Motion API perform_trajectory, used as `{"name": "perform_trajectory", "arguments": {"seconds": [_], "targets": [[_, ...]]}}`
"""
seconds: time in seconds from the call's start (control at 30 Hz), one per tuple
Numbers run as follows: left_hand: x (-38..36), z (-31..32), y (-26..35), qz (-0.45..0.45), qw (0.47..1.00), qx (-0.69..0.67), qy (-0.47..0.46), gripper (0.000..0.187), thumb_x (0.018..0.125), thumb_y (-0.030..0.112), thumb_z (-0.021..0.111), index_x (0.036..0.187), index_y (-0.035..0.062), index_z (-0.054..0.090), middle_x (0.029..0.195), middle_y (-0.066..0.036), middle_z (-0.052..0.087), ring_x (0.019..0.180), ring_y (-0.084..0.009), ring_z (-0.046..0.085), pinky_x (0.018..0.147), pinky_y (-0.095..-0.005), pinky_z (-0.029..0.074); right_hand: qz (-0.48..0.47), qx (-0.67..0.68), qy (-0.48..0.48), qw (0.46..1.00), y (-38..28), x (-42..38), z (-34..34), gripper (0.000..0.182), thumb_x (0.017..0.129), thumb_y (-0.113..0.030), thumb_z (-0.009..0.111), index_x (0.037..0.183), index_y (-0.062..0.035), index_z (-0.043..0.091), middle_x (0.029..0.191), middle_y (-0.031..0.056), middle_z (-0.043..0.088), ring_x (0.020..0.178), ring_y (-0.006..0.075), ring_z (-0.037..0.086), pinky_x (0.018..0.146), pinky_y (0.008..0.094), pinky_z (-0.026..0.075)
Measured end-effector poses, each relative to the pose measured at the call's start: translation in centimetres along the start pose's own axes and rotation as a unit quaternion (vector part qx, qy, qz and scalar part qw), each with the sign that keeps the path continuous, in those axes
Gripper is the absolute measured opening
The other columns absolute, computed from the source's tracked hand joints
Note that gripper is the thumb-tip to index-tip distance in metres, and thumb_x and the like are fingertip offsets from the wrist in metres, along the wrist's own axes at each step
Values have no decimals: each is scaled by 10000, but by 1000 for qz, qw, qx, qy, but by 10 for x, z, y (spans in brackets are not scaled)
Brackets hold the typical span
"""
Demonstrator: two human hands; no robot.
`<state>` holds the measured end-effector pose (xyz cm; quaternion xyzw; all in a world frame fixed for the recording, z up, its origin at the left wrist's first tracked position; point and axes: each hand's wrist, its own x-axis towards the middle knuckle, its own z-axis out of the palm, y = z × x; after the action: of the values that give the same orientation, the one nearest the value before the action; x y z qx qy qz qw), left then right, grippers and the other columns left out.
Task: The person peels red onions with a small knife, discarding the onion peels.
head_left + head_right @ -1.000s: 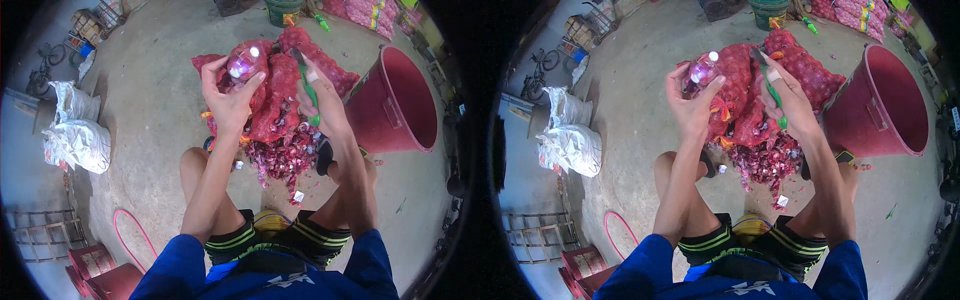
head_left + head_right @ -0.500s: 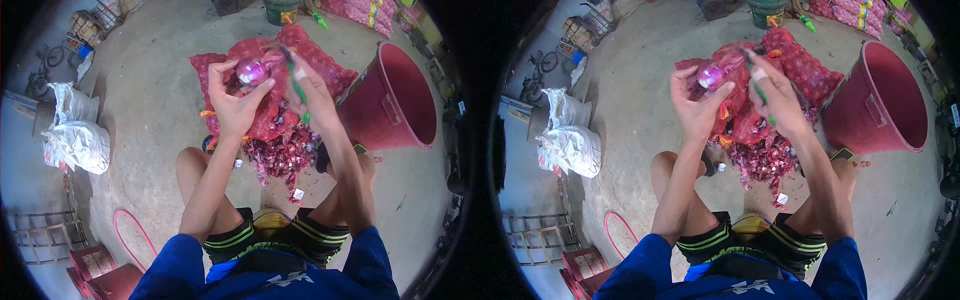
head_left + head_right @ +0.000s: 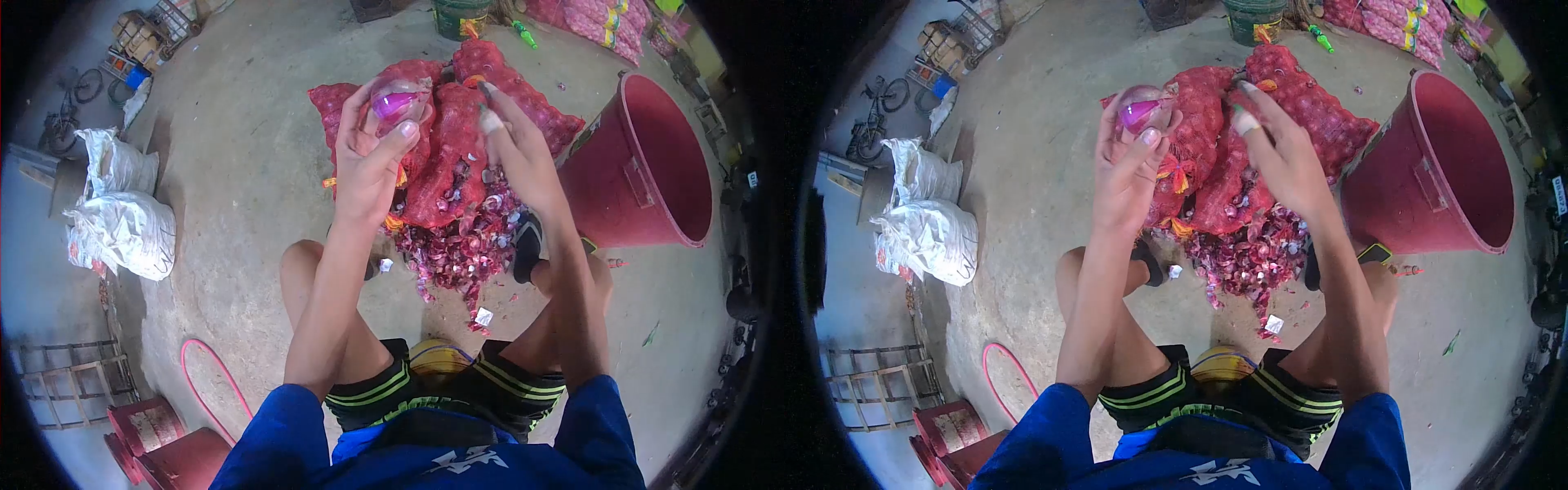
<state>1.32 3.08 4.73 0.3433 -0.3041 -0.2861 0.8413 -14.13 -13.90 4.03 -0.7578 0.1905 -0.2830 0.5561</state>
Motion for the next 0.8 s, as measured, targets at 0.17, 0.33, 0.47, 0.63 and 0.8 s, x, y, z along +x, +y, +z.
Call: {"name": "perform_trajectory", "arguments": {"seconds": [0.17,0.33,0.47,0.63,0.8], "targets": [[-2,1,-2,-33,999,4,30,698,895,-99,792,1505,50,486,1455,-137,609,1338,-260,630,1156,-395,530,-143,-103,-37,984,-33,-16,13,603,1042,-187,669,1597,-45,483,788,216,630,641,378,611,655,417,507],[-2,4,-4,-32,999,18,25,690,889,-103,800,1497,44,507,1432,-124,619,1307,-231,634,1131,-388,537,-177,-121,-31,976,-22,-12,17,618,1040,-208,683,1599,-49,475,801,214,658,671,408,647,651,445,515],[-2,5,-3,-35,998,37,31,699,874,-113,807,1494,33,521,1430,-120,623,1308,-225,632,1124,-387,537,-178,-152,-14,972,-20,-12,19,585,1065,-206,651,1599,-49,470,788,193,657,646,370,653,644,452,513],[-3,5,-7,-43,994,92,-46,728,874,-71,823,1525,36,517,1438,-117,626,1289,-212,643,1087,-371,550,-11,-23,-51,998,-25,-10,6,534,1116,-212,558,1607,-28,456,786,96,687,625,193,636,605,373,502],[-5,7,-2,-99,992,69,-23,706,919,37,827,1548,39,506,1411,-110,654,1227,-188,675,968,-315,568,17,51,-81,995,-32,-11,-5,583,1122,-224,538,1657,-37,403,785,40,657,683,111,600,666,283,501]]}}
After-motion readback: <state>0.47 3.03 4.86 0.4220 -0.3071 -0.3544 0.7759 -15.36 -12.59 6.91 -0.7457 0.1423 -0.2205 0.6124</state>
